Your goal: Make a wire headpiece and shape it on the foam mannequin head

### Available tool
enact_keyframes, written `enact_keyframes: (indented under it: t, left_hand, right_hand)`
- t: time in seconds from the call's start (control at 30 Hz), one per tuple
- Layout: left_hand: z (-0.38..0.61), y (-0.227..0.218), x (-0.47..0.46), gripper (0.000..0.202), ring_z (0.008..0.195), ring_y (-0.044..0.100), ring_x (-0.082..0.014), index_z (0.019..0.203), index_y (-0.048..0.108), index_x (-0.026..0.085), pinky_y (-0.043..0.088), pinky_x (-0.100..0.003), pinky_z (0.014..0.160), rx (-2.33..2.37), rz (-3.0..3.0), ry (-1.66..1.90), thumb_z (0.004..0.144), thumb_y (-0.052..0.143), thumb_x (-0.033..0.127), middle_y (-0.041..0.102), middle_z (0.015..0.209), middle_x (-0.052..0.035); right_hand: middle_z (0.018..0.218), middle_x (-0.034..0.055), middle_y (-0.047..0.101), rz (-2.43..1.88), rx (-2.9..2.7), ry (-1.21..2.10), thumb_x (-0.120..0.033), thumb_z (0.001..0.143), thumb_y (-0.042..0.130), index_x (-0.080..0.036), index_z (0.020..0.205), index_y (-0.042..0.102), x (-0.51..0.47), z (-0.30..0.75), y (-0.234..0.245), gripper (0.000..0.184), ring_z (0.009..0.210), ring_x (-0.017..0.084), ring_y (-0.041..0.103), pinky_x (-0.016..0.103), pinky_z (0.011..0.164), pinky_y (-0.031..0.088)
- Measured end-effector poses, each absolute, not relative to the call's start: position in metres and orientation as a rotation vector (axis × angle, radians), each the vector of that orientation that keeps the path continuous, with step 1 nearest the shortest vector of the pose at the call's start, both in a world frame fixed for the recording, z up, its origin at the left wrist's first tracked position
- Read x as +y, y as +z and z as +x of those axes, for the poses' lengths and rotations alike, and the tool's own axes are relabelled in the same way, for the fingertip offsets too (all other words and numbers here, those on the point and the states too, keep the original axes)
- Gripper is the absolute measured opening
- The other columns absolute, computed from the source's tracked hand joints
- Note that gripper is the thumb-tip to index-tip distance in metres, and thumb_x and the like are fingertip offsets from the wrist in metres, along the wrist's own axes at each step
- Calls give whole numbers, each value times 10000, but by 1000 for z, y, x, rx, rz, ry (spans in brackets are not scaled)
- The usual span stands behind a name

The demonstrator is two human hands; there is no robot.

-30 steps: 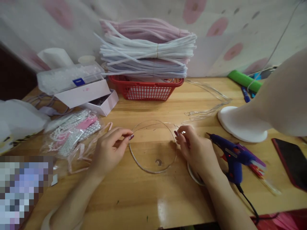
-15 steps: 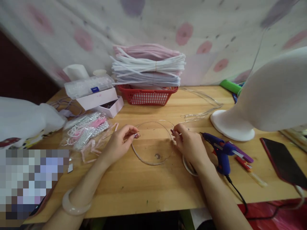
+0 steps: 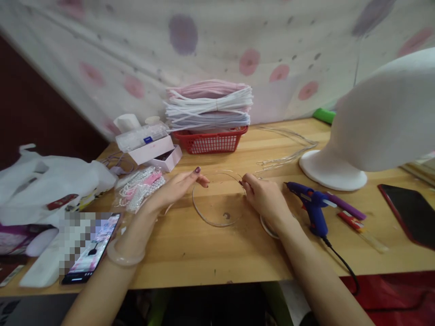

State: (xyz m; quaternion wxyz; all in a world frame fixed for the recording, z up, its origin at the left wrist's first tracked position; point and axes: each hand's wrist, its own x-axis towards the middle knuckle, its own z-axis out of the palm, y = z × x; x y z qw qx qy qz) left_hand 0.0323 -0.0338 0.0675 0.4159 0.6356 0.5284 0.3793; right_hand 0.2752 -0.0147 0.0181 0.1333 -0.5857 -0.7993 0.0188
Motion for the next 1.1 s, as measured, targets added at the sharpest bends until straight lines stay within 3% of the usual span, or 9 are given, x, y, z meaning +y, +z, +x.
enact_keyframes:
  t: [0.1,0.17,0.23,0.3,0.47,0.63,0.8,1.1]
  left_hand:
    - [40,70,-22,386,860,665,-181,933,723,159,487,-324,864,1197,1551,942,926,535,495,722,855,-65]
    - [48,67,-11,374,671,589,-129,909,722,146,472,-262,680,1139,1554,981,891,585,493,633,703,-18]
    - [56,64,-2,354,524,440,-82,900,723,138,349,-214,512,1165,1567,998,846,650,479,485,584,41]
    - [64,63,3,395,470,323,-69,901,726,129,232,-213,441,1191,1559,1000,815,674,511,368,531,74]
    - [73,67,6,407,483,312,-65,855,737,130,204,-232,445,1217,1638,996,784,712,530,441,548,52]
    - [69,66,5,319,482,292,-70,864,755,135,218,-241,467,1246,1670,976,832,692,446,416,515,62]
    - [67,66,3,199,494,332,-61,852,744,126,255,-228,475,1276,1671,977,838,693,318,522,573,36]
    - [71,71,1,99,438,329,-51,795,667,130,204,-225,435,1225,1597,955,848,624,202,425,494,77]
  right_hand:
    - [800,95,750,-1698,-2318,61,-291,1000,413,-207,973,619,-14,275,17,224,691,231,677,275,559,249]
    - [794,94,751,-1706,-2320,61,-299,999,425,-206,985,626,-13,275,17,222,681,228,674,273,554,245]
    - [786,97,750,-1715,-2319,56,-300,998,435,-201,988,631,-12,275,17,219,677,231,673,274,552,241]
    - [788,103,750,-1722,-2299,57,-300,994,450,-196,987,634,-11,275,18,211,680,234,674,274,551,242]
    - [761,98,739,-1718,-2257,78,-301,980,473,-197,979,637,-12,276,17,194,670,237,665,274,551,248]
    - [700,87,711,-1700,-2248,34,-321,972,462,-209,960,648,-12,275,14,218,628,234,632,275,540,232]
    - [681,87,698,-1654,-2272,15,-321,966,461,-201,951,654,-11,275,13,228,608,230,616,276,533,225]
    - [647,61,669,-1596,-2229,45,-327,949,454,-207,925,650,-12,276,12,231,567,202,581,265,538,245]
